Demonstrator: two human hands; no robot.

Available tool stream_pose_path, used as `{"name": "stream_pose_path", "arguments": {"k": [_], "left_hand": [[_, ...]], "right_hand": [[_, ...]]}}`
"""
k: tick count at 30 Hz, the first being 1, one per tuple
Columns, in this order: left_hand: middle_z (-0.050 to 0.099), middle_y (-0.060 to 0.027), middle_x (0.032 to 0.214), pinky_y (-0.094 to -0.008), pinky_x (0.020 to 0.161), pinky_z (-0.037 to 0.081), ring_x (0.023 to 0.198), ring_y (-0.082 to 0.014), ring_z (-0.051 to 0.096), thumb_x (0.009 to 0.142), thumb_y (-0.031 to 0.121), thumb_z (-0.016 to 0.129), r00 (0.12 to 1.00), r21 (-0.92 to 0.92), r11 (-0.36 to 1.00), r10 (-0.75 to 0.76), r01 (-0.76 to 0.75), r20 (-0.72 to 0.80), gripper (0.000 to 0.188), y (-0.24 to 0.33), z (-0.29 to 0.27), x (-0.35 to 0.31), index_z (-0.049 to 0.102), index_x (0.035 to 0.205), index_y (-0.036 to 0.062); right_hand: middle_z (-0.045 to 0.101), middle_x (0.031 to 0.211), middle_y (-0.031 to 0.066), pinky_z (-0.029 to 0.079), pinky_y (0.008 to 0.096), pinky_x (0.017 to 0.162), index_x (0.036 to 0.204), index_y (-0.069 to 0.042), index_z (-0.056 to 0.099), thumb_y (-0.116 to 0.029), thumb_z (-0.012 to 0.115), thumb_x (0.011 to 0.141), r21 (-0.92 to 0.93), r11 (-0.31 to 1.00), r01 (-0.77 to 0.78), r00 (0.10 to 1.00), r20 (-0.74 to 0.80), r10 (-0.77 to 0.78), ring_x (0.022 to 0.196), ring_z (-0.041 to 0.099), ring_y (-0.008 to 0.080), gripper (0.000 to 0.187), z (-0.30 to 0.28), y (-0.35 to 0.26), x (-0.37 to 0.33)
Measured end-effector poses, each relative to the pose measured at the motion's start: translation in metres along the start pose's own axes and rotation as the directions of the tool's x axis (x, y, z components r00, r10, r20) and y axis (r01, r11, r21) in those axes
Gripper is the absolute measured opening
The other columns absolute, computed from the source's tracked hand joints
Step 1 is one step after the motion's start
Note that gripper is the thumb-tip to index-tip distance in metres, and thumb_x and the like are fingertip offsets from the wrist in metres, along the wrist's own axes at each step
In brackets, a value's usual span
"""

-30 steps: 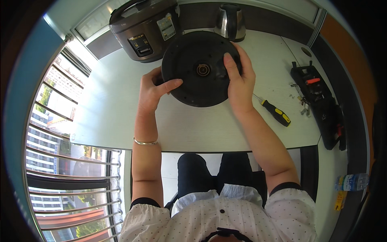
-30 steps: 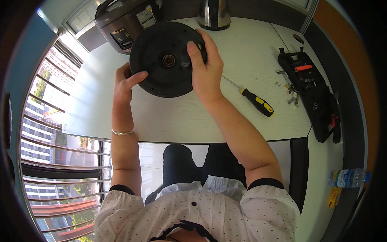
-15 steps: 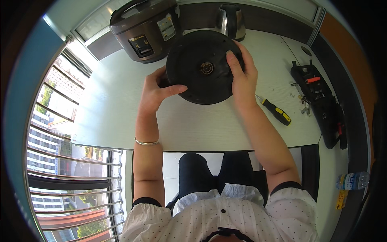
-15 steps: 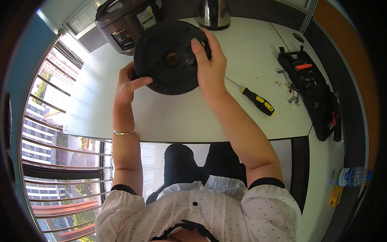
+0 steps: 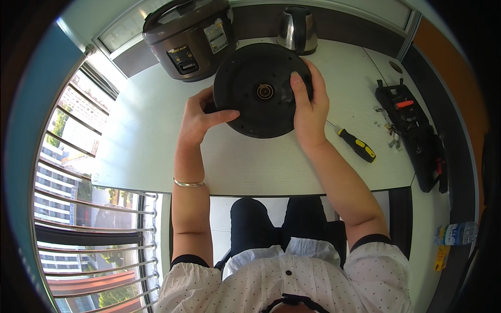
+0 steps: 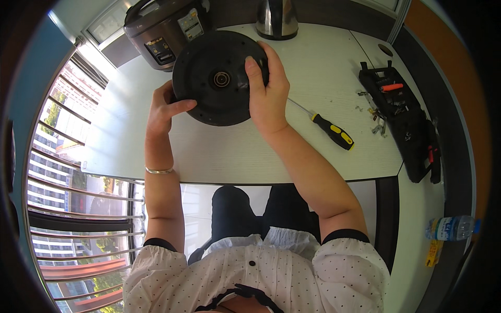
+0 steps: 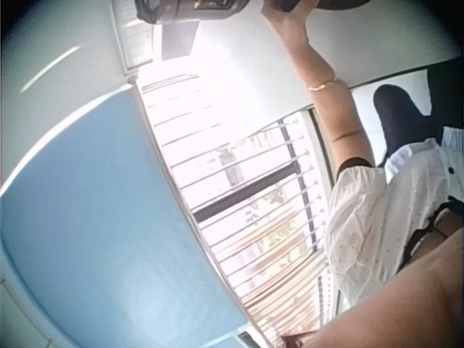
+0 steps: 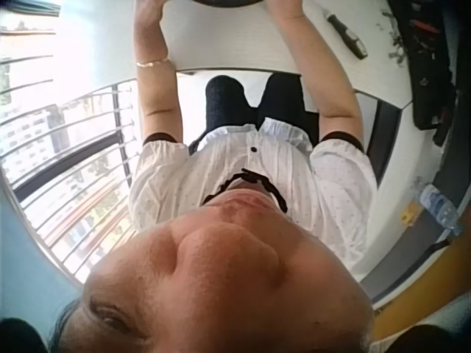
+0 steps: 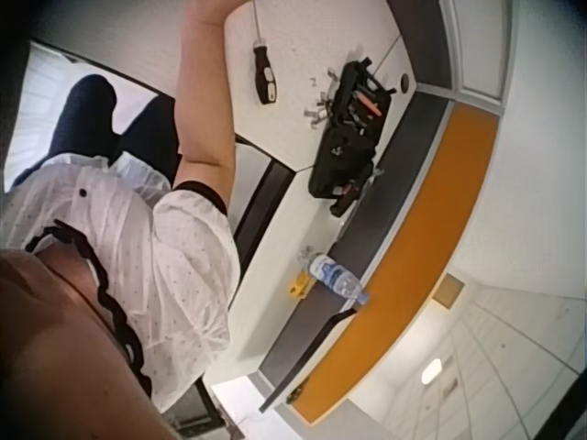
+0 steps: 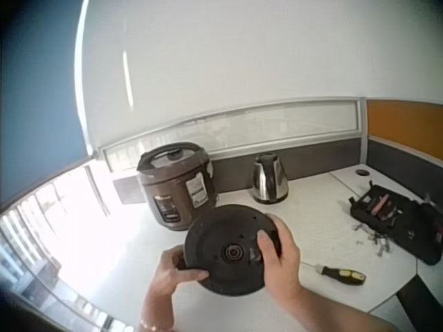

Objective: The person assembles a black circular appliance base by inserting small metal rings into the central hub. They repeatedly pick up the rings from the table, place them into the hub, and adjust the base orientation. The person also briefly reaches down to pick up a ring that fell on the floor.

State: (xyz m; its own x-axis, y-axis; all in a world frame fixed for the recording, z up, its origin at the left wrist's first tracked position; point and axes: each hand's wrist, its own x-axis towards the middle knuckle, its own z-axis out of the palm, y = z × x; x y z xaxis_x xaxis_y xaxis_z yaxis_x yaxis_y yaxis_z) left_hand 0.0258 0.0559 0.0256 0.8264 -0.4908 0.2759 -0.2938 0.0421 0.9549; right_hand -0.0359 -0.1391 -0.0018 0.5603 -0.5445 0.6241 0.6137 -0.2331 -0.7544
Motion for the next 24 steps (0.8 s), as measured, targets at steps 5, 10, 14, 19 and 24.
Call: {"name": "stream_pose_path", "arguments": {"k": [5, 10, 14, 19, 24], "left_hand": [[0.064, -0.0114, 0.09, -0.0274, 0.075, 0.049, 0.079, -0.0172, 0.06, 0.059, 0.005, 0.079, 1.0, -0.008, 1.0, -0.008, 0.008, 0.006, 0.056, -0.0001, 0.0001, 0.0, 0.059, 0.108, -0.0107], [0.064, -0.0113, 0.091, -0.0283, 0.076, 0.048, 0.082, -0.0177, 0.06, 0.059, 0.006, 0.079, 1.0, 0.015, 1.0, -0.024, 0.023, 0.02, 0.056, -0.0015, -0.0033, 0.0015, 0.058, 0.109, -0.0107], [0.064, -0.0113, 0.092, -0.028, 0.076, 0.048, 0.082, -0.0176, 0.06, 0.059, 0.008, 0.079, 0.999, 0.012, 1.0, -0.024, 0.023, 0.032, 0.057, -0.0023, -0.0038, 0.0014, 0.058, 0.109, -0.0103], [0.064, -0.011, 0.092, -0.0275, 0.073, 0.048, 0.081, -0.0171, 0.059, 0.06, 0.011, 0.079, 1.0, 0.018, 1.0, -0.023, 0.023, 0.019, 0.057, -0.0032, -0.0038, 0.0021, 0.059, 0.109, -0.0096], [0.063, -0.0075, 0.084, -0.025, 0.062, 0.044, 0.073, -0.0131, 0.056, 0.061, 0.017, 0.08, 0.999, 0.064, 0.998, 0.004, -0.001, -0.039, 0.057, -0.0068, -0.0026, 0.0024, 0.061, 0.108, -0.0081]], "right_hand": [[0.06, 0.109, 0.0141, 0.043, 0.0299, 0.09, 0.12, 0.001, 0.051, -0.027, 0.056, 0.092, -0.005, 1.0, 0.028, 1.0, -0.006, -0.028, 0.1, 0.056, 0.0217, 0.04, 0.0006, 0.0019, -0.0009], [0.06, 0.109, 0.0143, 0.043, 0.0303, 0.09, 0.12, 0.001, 0.05, -0.025, 0.055, 0.093, -0.06, 0.997, 0.058, 0.998, -0.026, -0.06, 0.1, 0.056, 0.0222, 0.038, 0.0021, 0.0006, -0.0044], [0.059, 0.109, 0.0145, 0.043, 0.0304, 0.09, 0.121, 0.001, 0.05, -0.024, 0.055, 0.093, -0.051, 0.997, 0.058, 0.998, -0.016, -0.059, 0.1, 0.056, 0.0225, 0.038, 0.0014, 0.0052, -0.0052], [0.059, 0.109, 0.0143, 0.043, 0.03, 0.09, 0.121, 0.0, 0.05, -0.024, 0.055, 0.093, -0.043, 0.998, 0.054, 0.998, -0.008, -0.054, 0.1, 0.056, 0.0217, 0.038, 0.0018, 0.0019, -0.0051], [0.06, 0.108, 0.0134, 0.043, 0.0296, 0.09, 0.121, 0.0, 0.05, -0.024, 0.055, 0.093, -0.066, 0.996, 0.053, 0.999, 0.006, -0.052, 0.099, 0.056, 0.0206, 0.038, 0.0022, -0.0024, -0.0045]]}}
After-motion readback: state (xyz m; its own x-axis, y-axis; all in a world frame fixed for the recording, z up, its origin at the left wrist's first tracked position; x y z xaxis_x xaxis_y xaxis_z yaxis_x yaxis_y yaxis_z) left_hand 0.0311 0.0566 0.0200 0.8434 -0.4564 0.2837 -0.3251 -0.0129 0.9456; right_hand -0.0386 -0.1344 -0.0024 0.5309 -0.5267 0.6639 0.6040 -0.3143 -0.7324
